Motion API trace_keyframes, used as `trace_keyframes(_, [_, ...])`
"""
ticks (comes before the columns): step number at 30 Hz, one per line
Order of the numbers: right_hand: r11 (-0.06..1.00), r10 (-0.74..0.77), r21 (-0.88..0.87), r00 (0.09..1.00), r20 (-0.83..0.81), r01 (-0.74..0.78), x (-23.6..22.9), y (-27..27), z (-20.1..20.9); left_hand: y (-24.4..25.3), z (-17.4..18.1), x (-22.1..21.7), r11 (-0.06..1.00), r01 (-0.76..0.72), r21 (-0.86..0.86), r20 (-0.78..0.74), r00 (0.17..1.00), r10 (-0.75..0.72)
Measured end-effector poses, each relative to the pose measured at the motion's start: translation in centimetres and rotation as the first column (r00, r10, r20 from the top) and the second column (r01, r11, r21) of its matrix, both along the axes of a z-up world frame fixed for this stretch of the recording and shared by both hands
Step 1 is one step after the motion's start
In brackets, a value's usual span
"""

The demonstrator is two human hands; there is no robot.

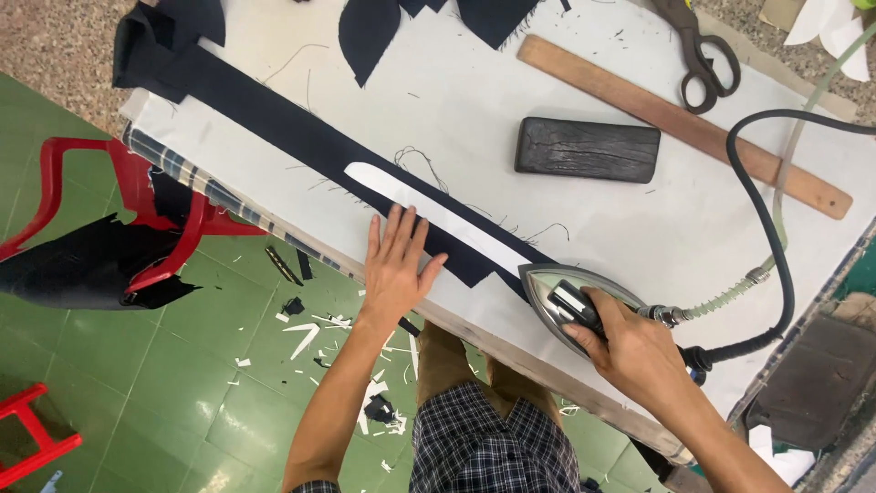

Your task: The person irons a long strip of black fabric on a white work table using a steam iron. They repeatedly smooth the fabric with the iron and use a small black rectangular block to press down on the material while ironing.

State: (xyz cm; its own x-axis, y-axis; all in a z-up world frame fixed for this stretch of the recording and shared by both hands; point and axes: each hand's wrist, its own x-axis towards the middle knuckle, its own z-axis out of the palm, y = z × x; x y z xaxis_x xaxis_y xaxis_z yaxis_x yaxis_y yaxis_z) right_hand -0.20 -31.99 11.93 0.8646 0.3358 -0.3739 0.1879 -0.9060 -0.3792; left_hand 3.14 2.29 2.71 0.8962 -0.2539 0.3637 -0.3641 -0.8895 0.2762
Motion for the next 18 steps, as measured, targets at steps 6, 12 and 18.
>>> trace_keyframes(6, [1.000,-0.003,-0.022,1.000,0.005,0.003,0.0,0.1,0.1,2.7,0.1,7.4,0.966,-0.055,0.252,0.026,0.998,0.050])
trace_keyframes(12, [0.988,-0.131,-0.095,0.984,-0.124,0.120,0.0,0.3,0.0,3.5,0.6,15.0,0.928,0.262,0.265,-0.222,0.953,-0.206])
trace_keyframes(18, [0.989,-0.149,-0.030,0.969,-0.199,0.146,0.4,0.2,0.4,2.6,8.0,17.0,0.963,0.100,-0.252,0.166,0.984,-0.058])
